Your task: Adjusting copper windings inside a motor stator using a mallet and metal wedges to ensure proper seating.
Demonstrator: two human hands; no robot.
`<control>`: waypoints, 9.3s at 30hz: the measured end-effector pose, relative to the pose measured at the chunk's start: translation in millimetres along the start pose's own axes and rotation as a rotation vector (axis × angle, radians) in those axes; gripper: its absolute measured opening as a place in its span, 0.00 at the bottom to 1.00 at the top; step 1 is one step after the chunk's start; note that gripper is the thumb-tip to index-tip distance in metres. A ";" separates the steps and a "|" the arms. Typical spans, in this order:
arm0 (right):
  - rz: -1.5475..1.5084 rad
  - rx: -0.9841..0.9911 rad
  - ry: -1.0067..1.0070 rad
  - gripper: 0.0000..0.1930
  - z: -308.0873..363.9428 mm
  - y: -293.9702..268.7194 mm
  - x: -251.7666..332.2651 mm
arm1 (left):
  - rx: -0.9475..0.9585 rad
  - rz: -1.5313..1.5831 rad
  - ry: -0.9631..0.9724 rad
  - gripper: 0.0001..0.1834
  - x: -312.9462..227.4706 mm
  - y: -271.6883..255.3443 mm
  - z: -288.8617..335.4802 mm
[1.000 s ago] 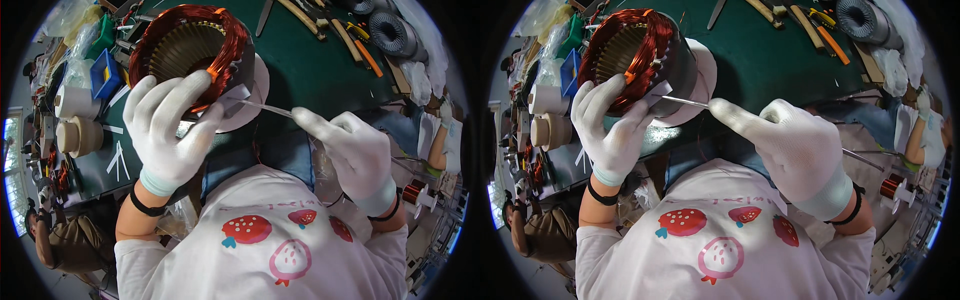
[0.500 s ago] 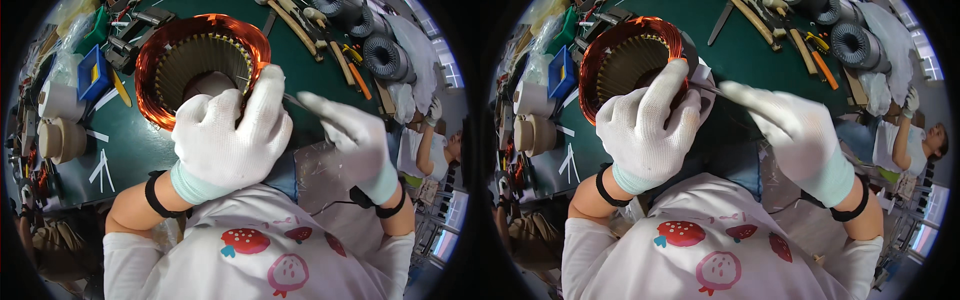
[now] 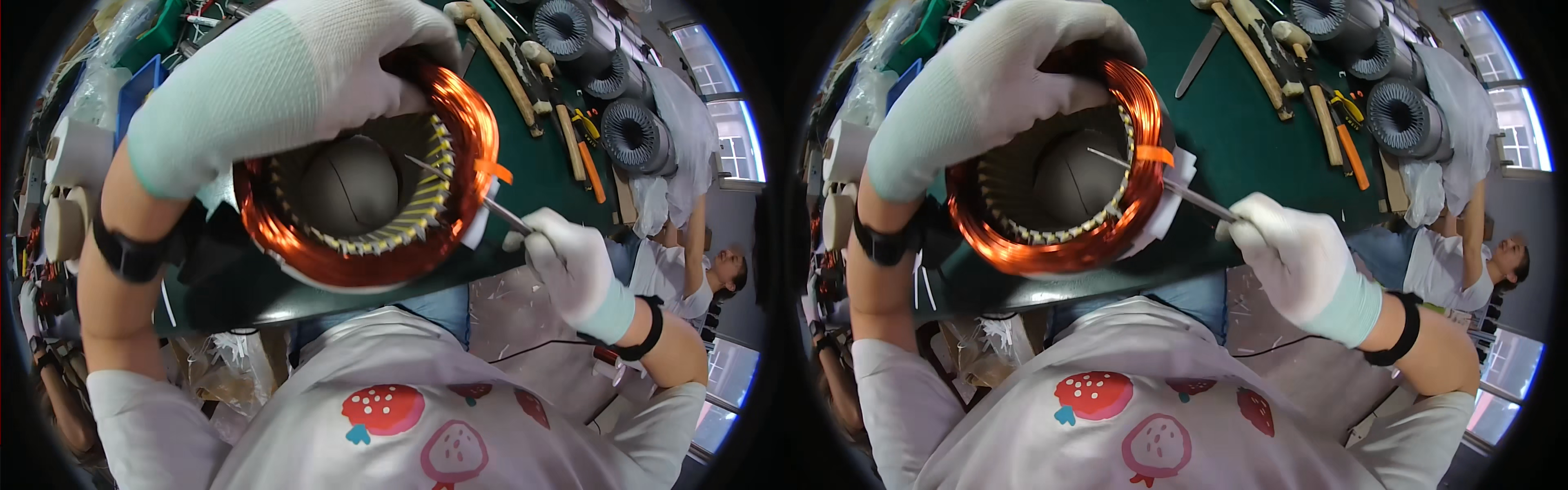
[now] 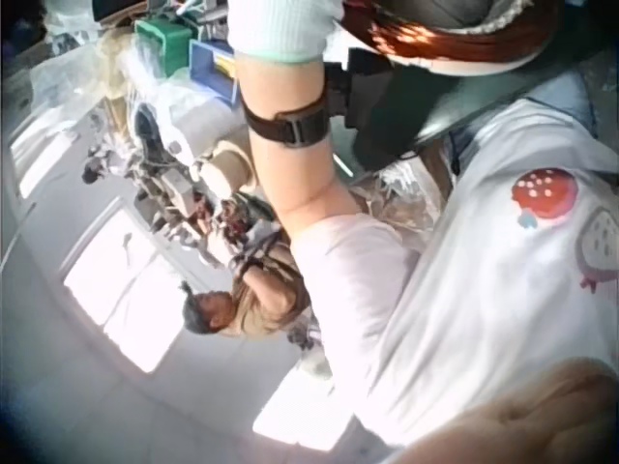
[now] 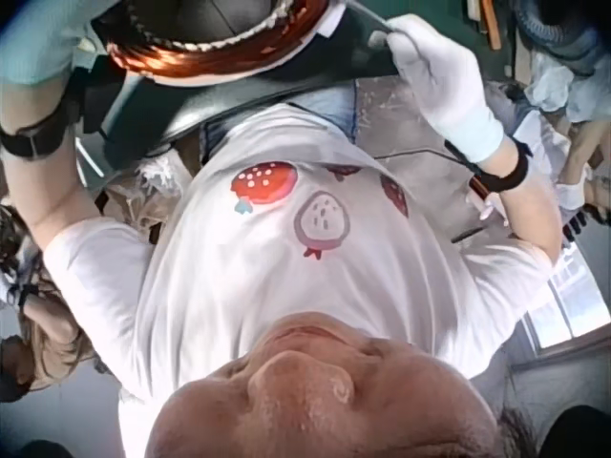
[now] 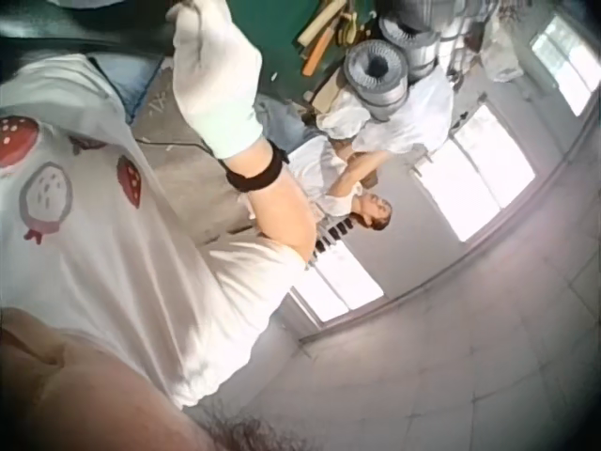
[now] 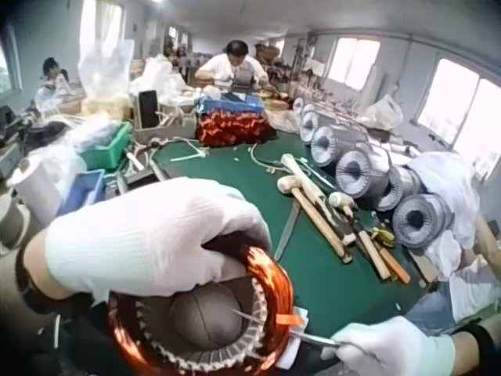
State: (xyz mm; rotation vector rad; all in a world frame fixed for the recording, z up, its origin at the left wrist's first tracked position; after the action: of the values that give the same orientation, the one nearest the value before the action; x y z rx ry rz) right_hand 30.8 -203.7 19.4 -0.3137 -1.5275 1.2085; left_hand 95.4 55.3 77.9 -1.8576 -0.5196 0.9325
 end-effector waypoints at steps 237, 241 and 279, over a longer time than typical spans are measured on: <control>-0.220 -0.044 -0.037 0.11 24.2 54.2 -25.6 | 0.049 0.636 -0.173 0.12 14.7 7.9 -6.4; -0.502 -0.107 0.058 0.13 23.6 66.6 -38.7 | 0.019 0.611 -0.111 0.16 28.5 38.9 -18.9; 0.325 -0.306 0.034 0.24 89.6 -6.2 39.8 | -0.689 -0.466 0.218 0.19 -78.6 102.6 86.6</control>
State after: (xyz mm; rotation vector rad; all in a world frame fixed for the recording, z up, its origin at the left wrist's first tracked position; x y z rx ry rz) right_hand -56.9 -223.2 59.0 -0.8072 -1.6758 1.2057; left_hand -25.5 3.9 -5.5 -2.2515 -1.1802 0.2341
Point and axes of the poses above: each hand's wrist, its own z-axis away from the middle knuckle, its own y-axis out of the palm, x = y × z, the point moved 3 cm from there along -z, towards the middle knuckle, and after that the axes turned 5 degrees about -x, right-handed, at the moved point
